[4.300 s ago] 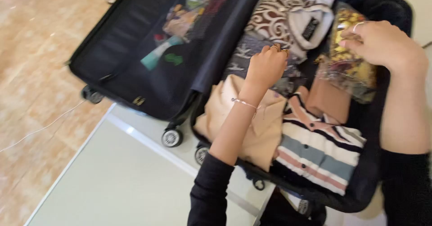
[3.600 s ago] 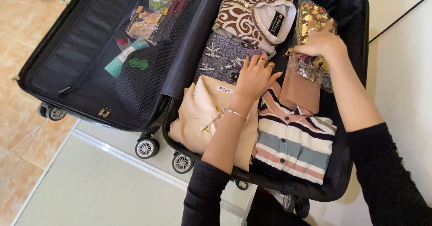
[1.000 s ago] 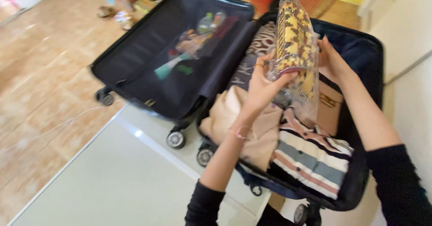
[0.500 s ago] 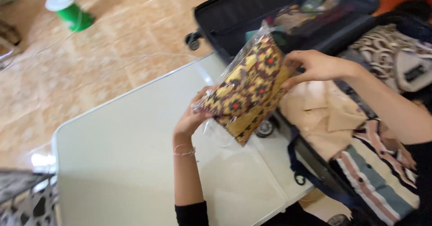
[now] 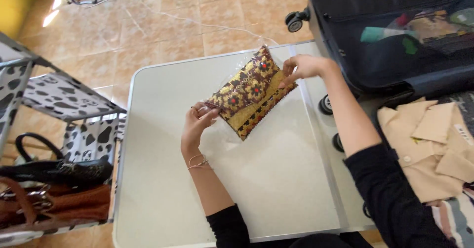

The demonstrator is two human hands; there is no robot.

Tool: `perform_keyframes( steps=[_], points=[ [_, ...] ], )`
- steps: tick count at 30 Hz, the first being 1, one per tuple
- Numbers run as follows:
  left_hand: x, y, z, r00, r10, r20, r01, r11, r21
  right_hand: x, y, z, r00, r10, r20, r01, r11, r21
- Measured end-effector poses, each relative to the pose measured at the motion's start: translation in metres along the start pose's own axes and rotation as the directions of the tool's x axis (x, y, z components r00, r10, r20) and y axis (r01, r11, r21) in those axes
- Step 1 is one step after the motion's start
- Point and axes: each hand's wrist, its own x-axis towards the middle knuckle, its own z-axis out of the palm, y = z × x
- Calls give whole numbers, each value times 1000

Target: Unpacking belongings from a suitcase and organizing them on a table and storage rack.

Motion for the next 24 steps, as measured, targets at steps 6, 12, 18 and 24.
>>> perform_keyframes(
  steps=[6, 12, 18, 24],
  points=[
    [-5, -3, -10, 990, 136, 22, -125, 952, -281, -23, 27, 93, 938, -60, -342, 221, 863, 455],
    [7, -11, -5, 980, 75, -185, -123, 958, -261, -20, 44, 125, 949, -81, -306, 268, 719, 641],
    [5, -10, -6, 988, 134, -73, -153, 886, -439, -55, -1, 102, 916, -115, -385, 366, 636, 680],
    [7, -3, 1, 984, 78, -159, -130, 928, -350, -34, -6, 111, 811, -15, -585, 580, 152, 800]
  ],
)
